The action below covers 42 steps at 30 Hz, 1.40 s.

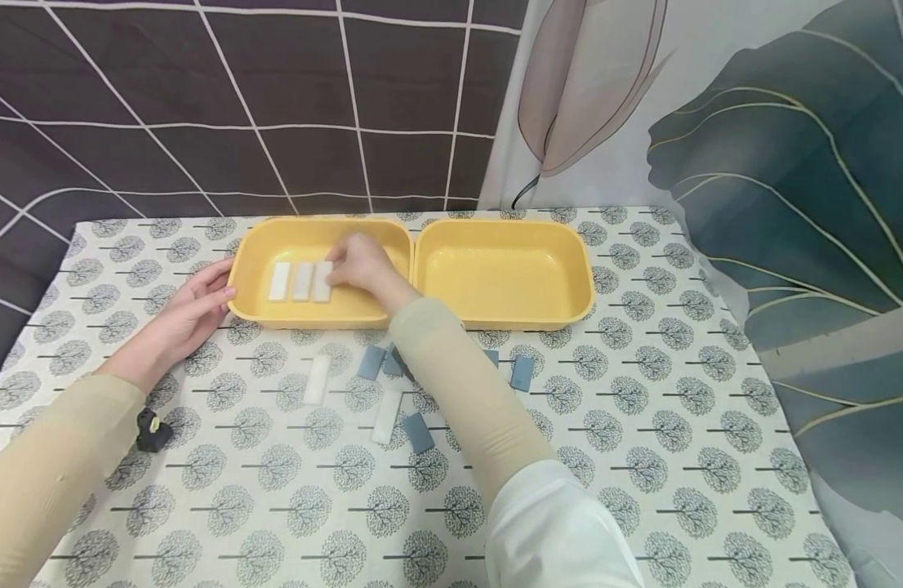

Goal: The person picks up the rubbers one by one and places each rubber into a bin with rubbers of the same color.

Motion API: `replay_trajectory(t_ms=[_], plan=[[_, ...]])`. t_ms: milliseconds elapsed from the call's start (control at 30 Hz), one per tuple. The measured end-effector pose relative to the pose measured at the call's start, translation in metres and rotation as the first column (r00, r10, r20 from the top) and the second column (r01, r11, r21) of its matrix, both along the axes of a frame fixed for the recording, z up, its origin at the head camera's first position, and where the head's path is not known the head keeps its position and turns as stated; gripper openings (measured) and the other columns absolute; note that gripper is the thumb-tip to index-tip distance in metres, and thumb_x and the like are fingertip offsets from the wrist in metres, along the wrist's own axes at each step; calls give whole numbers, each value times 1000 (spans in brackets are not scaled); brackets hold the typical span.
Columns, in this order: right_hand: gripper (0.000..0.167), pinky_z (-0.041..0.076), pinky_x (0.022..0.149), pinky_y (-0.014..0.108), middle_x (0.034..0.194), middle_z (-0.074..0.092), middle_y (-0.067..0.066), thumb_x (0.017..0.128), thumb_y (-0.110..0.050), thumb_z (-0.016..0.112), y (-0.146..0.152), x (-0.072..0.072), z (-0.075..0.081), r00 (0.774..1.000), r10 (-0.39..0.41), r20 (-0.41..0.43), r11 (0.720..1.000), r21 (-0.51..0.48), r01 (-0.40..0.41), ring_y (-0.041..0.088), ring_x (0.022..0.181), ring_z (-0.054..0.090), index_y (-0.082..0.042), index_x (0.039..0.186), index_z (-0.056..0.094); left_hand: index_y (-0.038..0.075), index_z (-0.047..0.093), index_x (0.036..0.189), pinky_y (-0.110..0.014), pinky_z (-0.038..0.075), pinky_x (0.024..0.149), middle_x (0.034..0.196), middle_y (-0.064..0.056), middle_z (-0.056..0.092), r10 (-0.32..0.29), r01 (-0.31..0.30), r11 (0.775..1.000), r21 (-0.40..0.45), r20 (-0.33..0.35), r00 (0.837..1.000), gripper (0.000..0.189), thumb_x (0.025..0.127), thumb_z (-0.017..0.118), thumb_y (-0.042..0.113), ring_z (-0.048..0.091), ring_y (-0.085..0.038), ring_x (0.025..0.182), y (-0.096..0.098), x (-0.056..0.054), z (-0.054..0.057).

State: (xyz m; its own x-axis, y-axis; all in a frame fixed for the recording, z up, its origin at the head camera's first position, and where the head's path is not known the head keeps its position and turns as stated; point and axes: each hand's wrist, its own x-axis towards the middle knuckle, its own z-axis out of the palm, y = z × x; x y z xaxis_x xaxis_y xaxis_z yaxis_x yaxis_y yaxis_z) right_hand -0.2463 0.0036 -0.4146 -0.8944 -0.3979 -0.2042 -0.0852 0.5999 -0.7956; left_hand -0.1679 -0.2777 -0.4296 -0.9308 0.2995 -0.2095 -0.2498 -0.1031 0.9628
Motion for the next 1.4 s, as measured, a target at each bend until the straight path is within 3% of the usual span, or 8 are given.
replay_trajectory(t_ms=[800, 1167, 1400], plan=[[31, 60, 92, 20, 117, 79, 14, 89, -6, 85, 0, 2, 2, 1000, -19, 2, 999, 27, 19, 22, 107, 73, 0, 118, 77, 3, 11, 169, -21, 23, 133, 180, -16, 0, 6, -6, 1000, -6, 7, 1000, 78, 107, 58, 5, 12, -25, 166, 2, 0, 0], [32, 58, 87, 19, 116, 78, 15, 87, -6, 86, 0, 4, 2, 1000, -16, 5, 1000, 19, 16, 21, 103, 70, 1, 117, 77, 3, 15, 168, -20, 27, 132, 179, -16, 3, 4, -4, 1000, 4, -5, 1000, 76, 106, 59, 5, 29, -16, 159, 0, 1, -3], [31, 60, 92, 22, 117, 78, 14, 89, -5, 85, -1, 3, 2, 1000, -14, -7, 999, 31, 14, 22, 107, 72, 1, 118, 76, 4, 12, 169, -21, 24, 133, 180, -15, 1, 6, -6, 1000, 1, 4, 1000, 79, 106, 60, 5, 16, -23, 165, 0, 0, 0]])
